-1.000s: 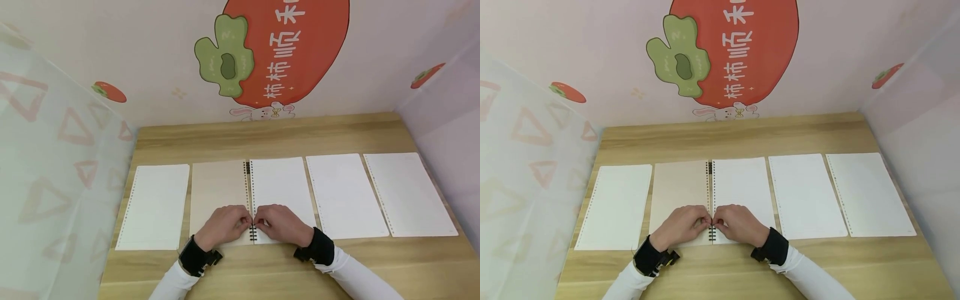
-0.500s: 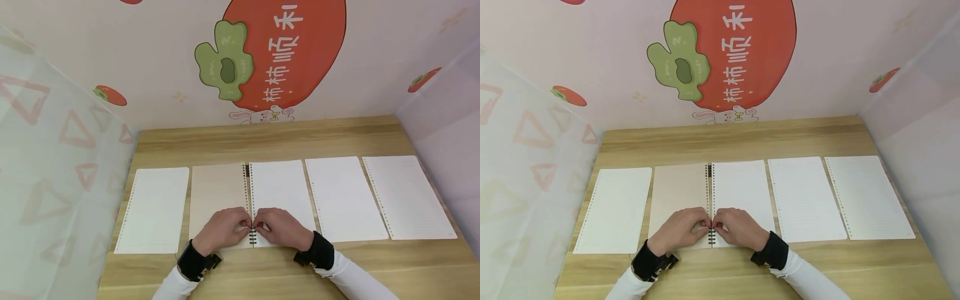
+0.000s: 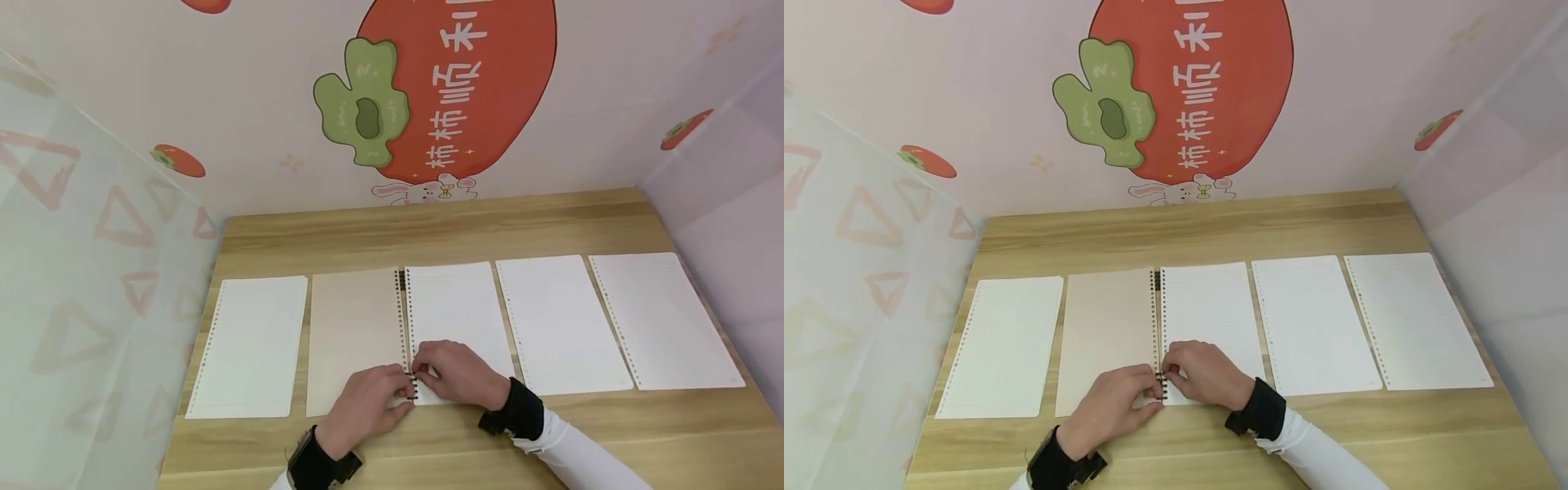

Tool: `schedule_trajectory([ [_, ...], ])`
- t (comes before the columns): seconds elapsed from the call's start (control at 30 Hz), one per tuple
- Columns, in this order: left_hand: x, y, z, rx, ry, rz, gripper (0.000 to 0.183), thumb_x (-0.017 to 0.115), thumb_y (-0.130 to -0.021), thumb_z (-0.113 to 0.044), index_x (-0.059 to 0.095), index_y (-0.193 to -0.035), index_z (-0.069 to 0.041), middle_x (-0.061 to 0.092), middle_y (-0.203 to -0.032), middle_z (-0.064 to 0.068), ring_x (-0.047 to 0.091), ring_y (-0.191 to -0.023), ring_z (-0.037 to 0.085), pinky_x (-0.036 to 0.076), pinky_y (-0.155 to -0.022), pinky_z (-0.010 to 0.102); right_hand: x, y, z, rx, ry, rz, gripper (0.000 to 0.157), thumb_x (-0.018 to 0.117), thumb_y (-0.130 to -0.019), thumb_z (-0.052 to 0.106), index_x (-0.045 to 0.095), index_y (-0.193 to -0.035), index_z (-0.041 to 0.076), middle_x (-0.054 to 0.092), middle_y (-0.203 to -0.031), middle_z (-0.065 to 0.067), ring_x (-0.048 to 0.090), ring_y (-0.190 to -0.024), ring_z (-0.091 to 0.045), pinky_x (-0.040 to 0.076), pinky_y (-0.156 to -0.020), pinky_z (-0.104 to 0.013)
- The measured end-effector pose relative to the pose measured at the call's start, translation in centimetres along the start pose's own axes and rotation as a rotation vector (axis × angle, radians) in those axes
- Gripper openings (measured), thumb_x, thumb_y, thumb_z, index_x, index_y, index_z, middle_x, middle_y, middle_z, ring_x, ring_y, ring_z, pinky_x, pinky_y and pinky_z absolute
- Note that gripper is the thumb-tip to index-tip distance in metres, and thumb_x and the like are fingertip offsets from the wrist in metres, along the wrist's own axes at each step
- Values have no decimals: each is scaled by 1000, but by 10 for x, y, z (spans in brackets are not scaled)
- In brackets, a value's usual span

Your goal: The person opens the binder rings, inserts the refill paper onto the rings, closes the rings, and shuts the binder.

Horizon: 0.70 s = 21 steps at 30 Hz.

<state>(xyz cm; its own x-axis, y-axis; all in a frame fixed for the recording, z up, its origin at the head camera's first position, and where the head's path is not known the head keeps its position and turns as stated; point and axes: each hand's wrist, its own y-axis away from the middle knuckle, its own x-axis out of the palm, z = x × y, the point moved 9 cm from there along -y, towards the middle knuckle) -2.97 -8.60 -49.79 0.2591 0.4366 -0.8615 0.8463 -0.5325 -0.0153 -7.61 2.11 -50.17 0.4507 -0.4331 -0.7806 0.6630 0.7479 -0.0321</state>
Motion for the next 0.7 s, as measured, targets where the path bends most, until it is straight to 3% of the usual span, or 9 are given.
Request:
schedule_trajectory([
  [0.17,-2,4,0,2,-16,-49,13,88,-86,-19,77,-84,-26,66,-88,-18,58,-78,-6,48,-68,14,-1,0,1,-10,-5,-19,11,76,-98,11,80,-95,21,69,-90,15,57,-75,-1,47,-68,-18],
  [0.5,-4,6,0,-27,33,-104,15,84,-84,-11,77,-80,-24,67,-83,-18,57,-73,-7,44,-64,10,-3,15,5,79,-5,-30,4,75,-100,14,76,-101,18,64,-92,12,56,-78,-2,49,-71,-20],
  [0.7,-4,7,1,-36,47,-118,15,84,-83,-12,76,-79,-24,64,-81,-18,55,-70,-5,42,-63,9,9,25,16,71,-33,39,8,77,-99,19,74,-94,24,59,-87,17,51,-74,4,46,-68,-17],
])
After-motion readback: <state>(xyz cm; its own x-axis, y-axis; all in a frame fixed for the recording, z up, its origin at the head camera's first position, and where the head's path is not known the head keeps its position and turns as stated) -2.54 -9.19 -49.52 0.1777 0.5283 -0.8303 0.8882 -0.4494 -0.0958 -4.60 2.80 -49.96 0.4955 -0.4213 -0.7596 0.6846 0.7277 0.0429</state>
